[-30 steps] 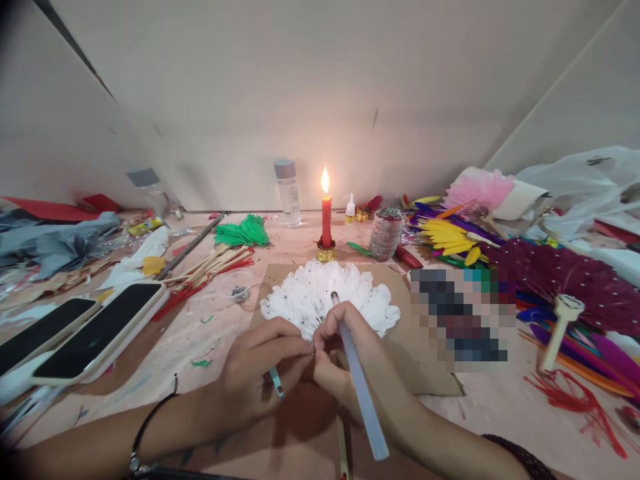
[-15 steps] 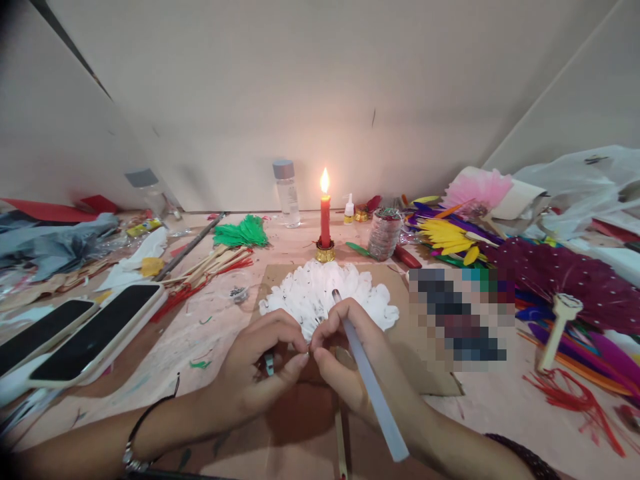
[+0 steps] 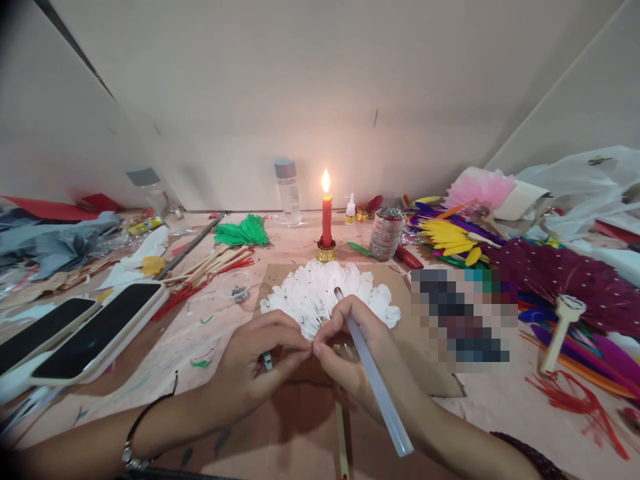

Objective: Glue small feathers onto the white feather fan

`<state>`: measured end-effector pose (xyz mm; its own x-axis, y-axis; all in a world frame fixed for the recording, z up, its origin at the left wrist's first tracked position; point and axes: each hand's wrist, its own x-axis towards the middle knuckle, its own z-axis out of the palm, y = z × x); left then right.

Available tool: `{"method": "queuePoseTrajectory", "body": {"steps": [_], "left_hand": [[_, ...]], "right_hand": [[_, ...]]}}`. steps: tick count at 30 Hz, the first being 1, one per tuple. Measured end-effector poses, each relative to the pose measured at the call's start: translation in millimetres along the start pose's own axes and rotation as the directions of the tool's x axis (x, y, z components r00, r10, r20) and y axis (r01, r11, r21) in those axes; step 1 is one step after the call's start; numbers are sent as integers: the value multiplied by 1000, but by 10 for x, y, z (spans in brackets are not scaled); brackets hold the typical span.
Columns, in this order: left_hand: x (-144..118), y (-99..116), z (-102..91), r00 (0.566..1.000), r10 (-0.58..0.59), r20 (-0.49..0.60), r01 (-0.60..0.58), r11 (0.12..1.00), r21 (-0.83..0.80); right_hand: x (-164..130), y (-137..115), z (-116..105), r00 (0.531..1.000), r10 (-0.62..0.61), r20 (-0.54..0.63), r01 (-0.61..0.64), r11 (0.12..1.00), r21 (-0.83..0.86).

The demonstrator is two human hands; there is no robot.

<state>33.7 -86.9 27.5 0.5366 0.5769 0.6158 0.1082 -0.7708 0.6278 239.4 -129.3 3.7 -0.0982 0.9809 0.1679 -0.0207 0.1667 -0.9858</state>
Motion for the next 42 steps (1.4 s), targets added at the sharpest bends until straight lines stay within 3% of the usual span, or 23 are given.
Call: {"method": "queuePoseTrajectory", "body": {"steps": [7,13,19,25,34,38,42], "left_hand": [[-57,-23,63,999,28,16,-28,999,17],[-110,-23,129,997,64,45,-66,997,45],[-57,29,73,998,-57,9,57,998,-6],[-47,-4,55,985,-175,-7,174,982,-77],[-54,-24,89,963,-268,19,268,952,-146],[-52,-22,82,964,-265,27,266,954,-139],[-49,-34,74,969,-247,2,245,962,-123]], "right_hand": [[23,36,89,998,-67,-4,67,998,0],[-2,73,120,996,-34,78,24,992,123],[28,-58,69,998,-62,21,60,996,65],[53,-110,23,996,-77,35,76,997,35],[71,-167,-15,999,-51,-11,51,998,21],[145,-135,-116,994,-84,-69,77,992,-105],[377,-237,-341,950,-281,-138,214,905,-367]]}}
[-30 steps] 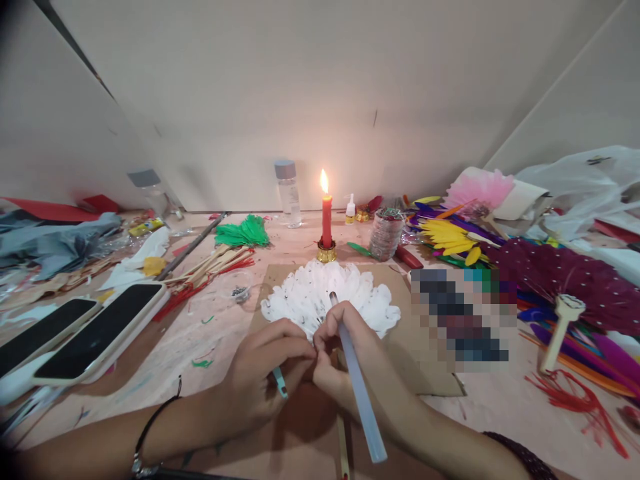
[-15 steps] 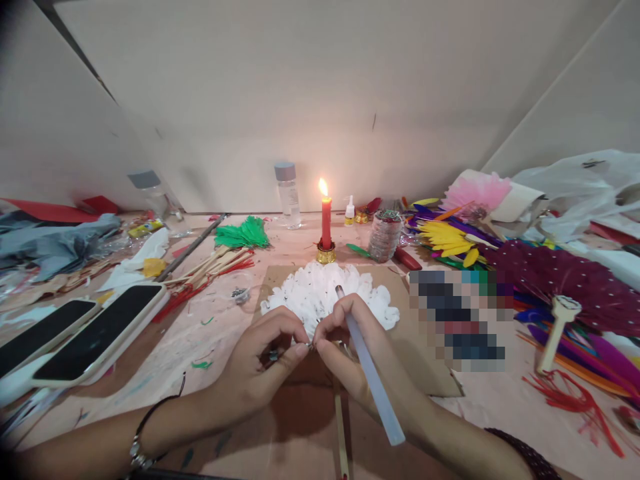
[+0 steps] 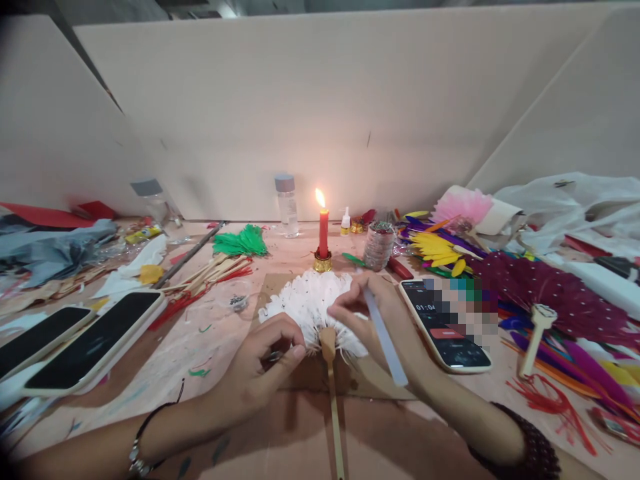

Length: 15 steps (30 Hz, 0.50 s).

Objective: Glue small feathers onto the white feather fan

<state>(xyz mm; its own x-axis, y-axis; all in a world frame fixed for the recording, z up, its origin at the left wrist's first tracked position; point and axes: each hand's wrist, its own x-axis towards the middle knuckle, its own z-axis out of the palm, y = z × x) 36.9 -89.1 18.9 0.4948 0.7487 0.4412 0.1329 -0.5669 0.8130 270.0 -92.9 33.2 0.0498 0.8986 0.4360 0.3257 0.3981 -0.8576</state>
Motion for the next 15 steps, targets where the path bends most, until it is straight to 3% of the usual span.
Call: {"method": "queuePoseTrajectory", "body": {"steps": [6,11,15], "left_hand": [[2,-44,6,1000,-9,-10,9,1000,22],[6,-77,4,1000,-3,-17,4,999,36],[28,-71,-19,999,-16,-38,18,999,46]], "right_hand": [[835,69,-540,944,-138,-298,48,956,-291],[1391,222,-874,936,-192,-294,65,918,-391],[1447,280,-889,930,-203,-308,69,916,-395]]}}
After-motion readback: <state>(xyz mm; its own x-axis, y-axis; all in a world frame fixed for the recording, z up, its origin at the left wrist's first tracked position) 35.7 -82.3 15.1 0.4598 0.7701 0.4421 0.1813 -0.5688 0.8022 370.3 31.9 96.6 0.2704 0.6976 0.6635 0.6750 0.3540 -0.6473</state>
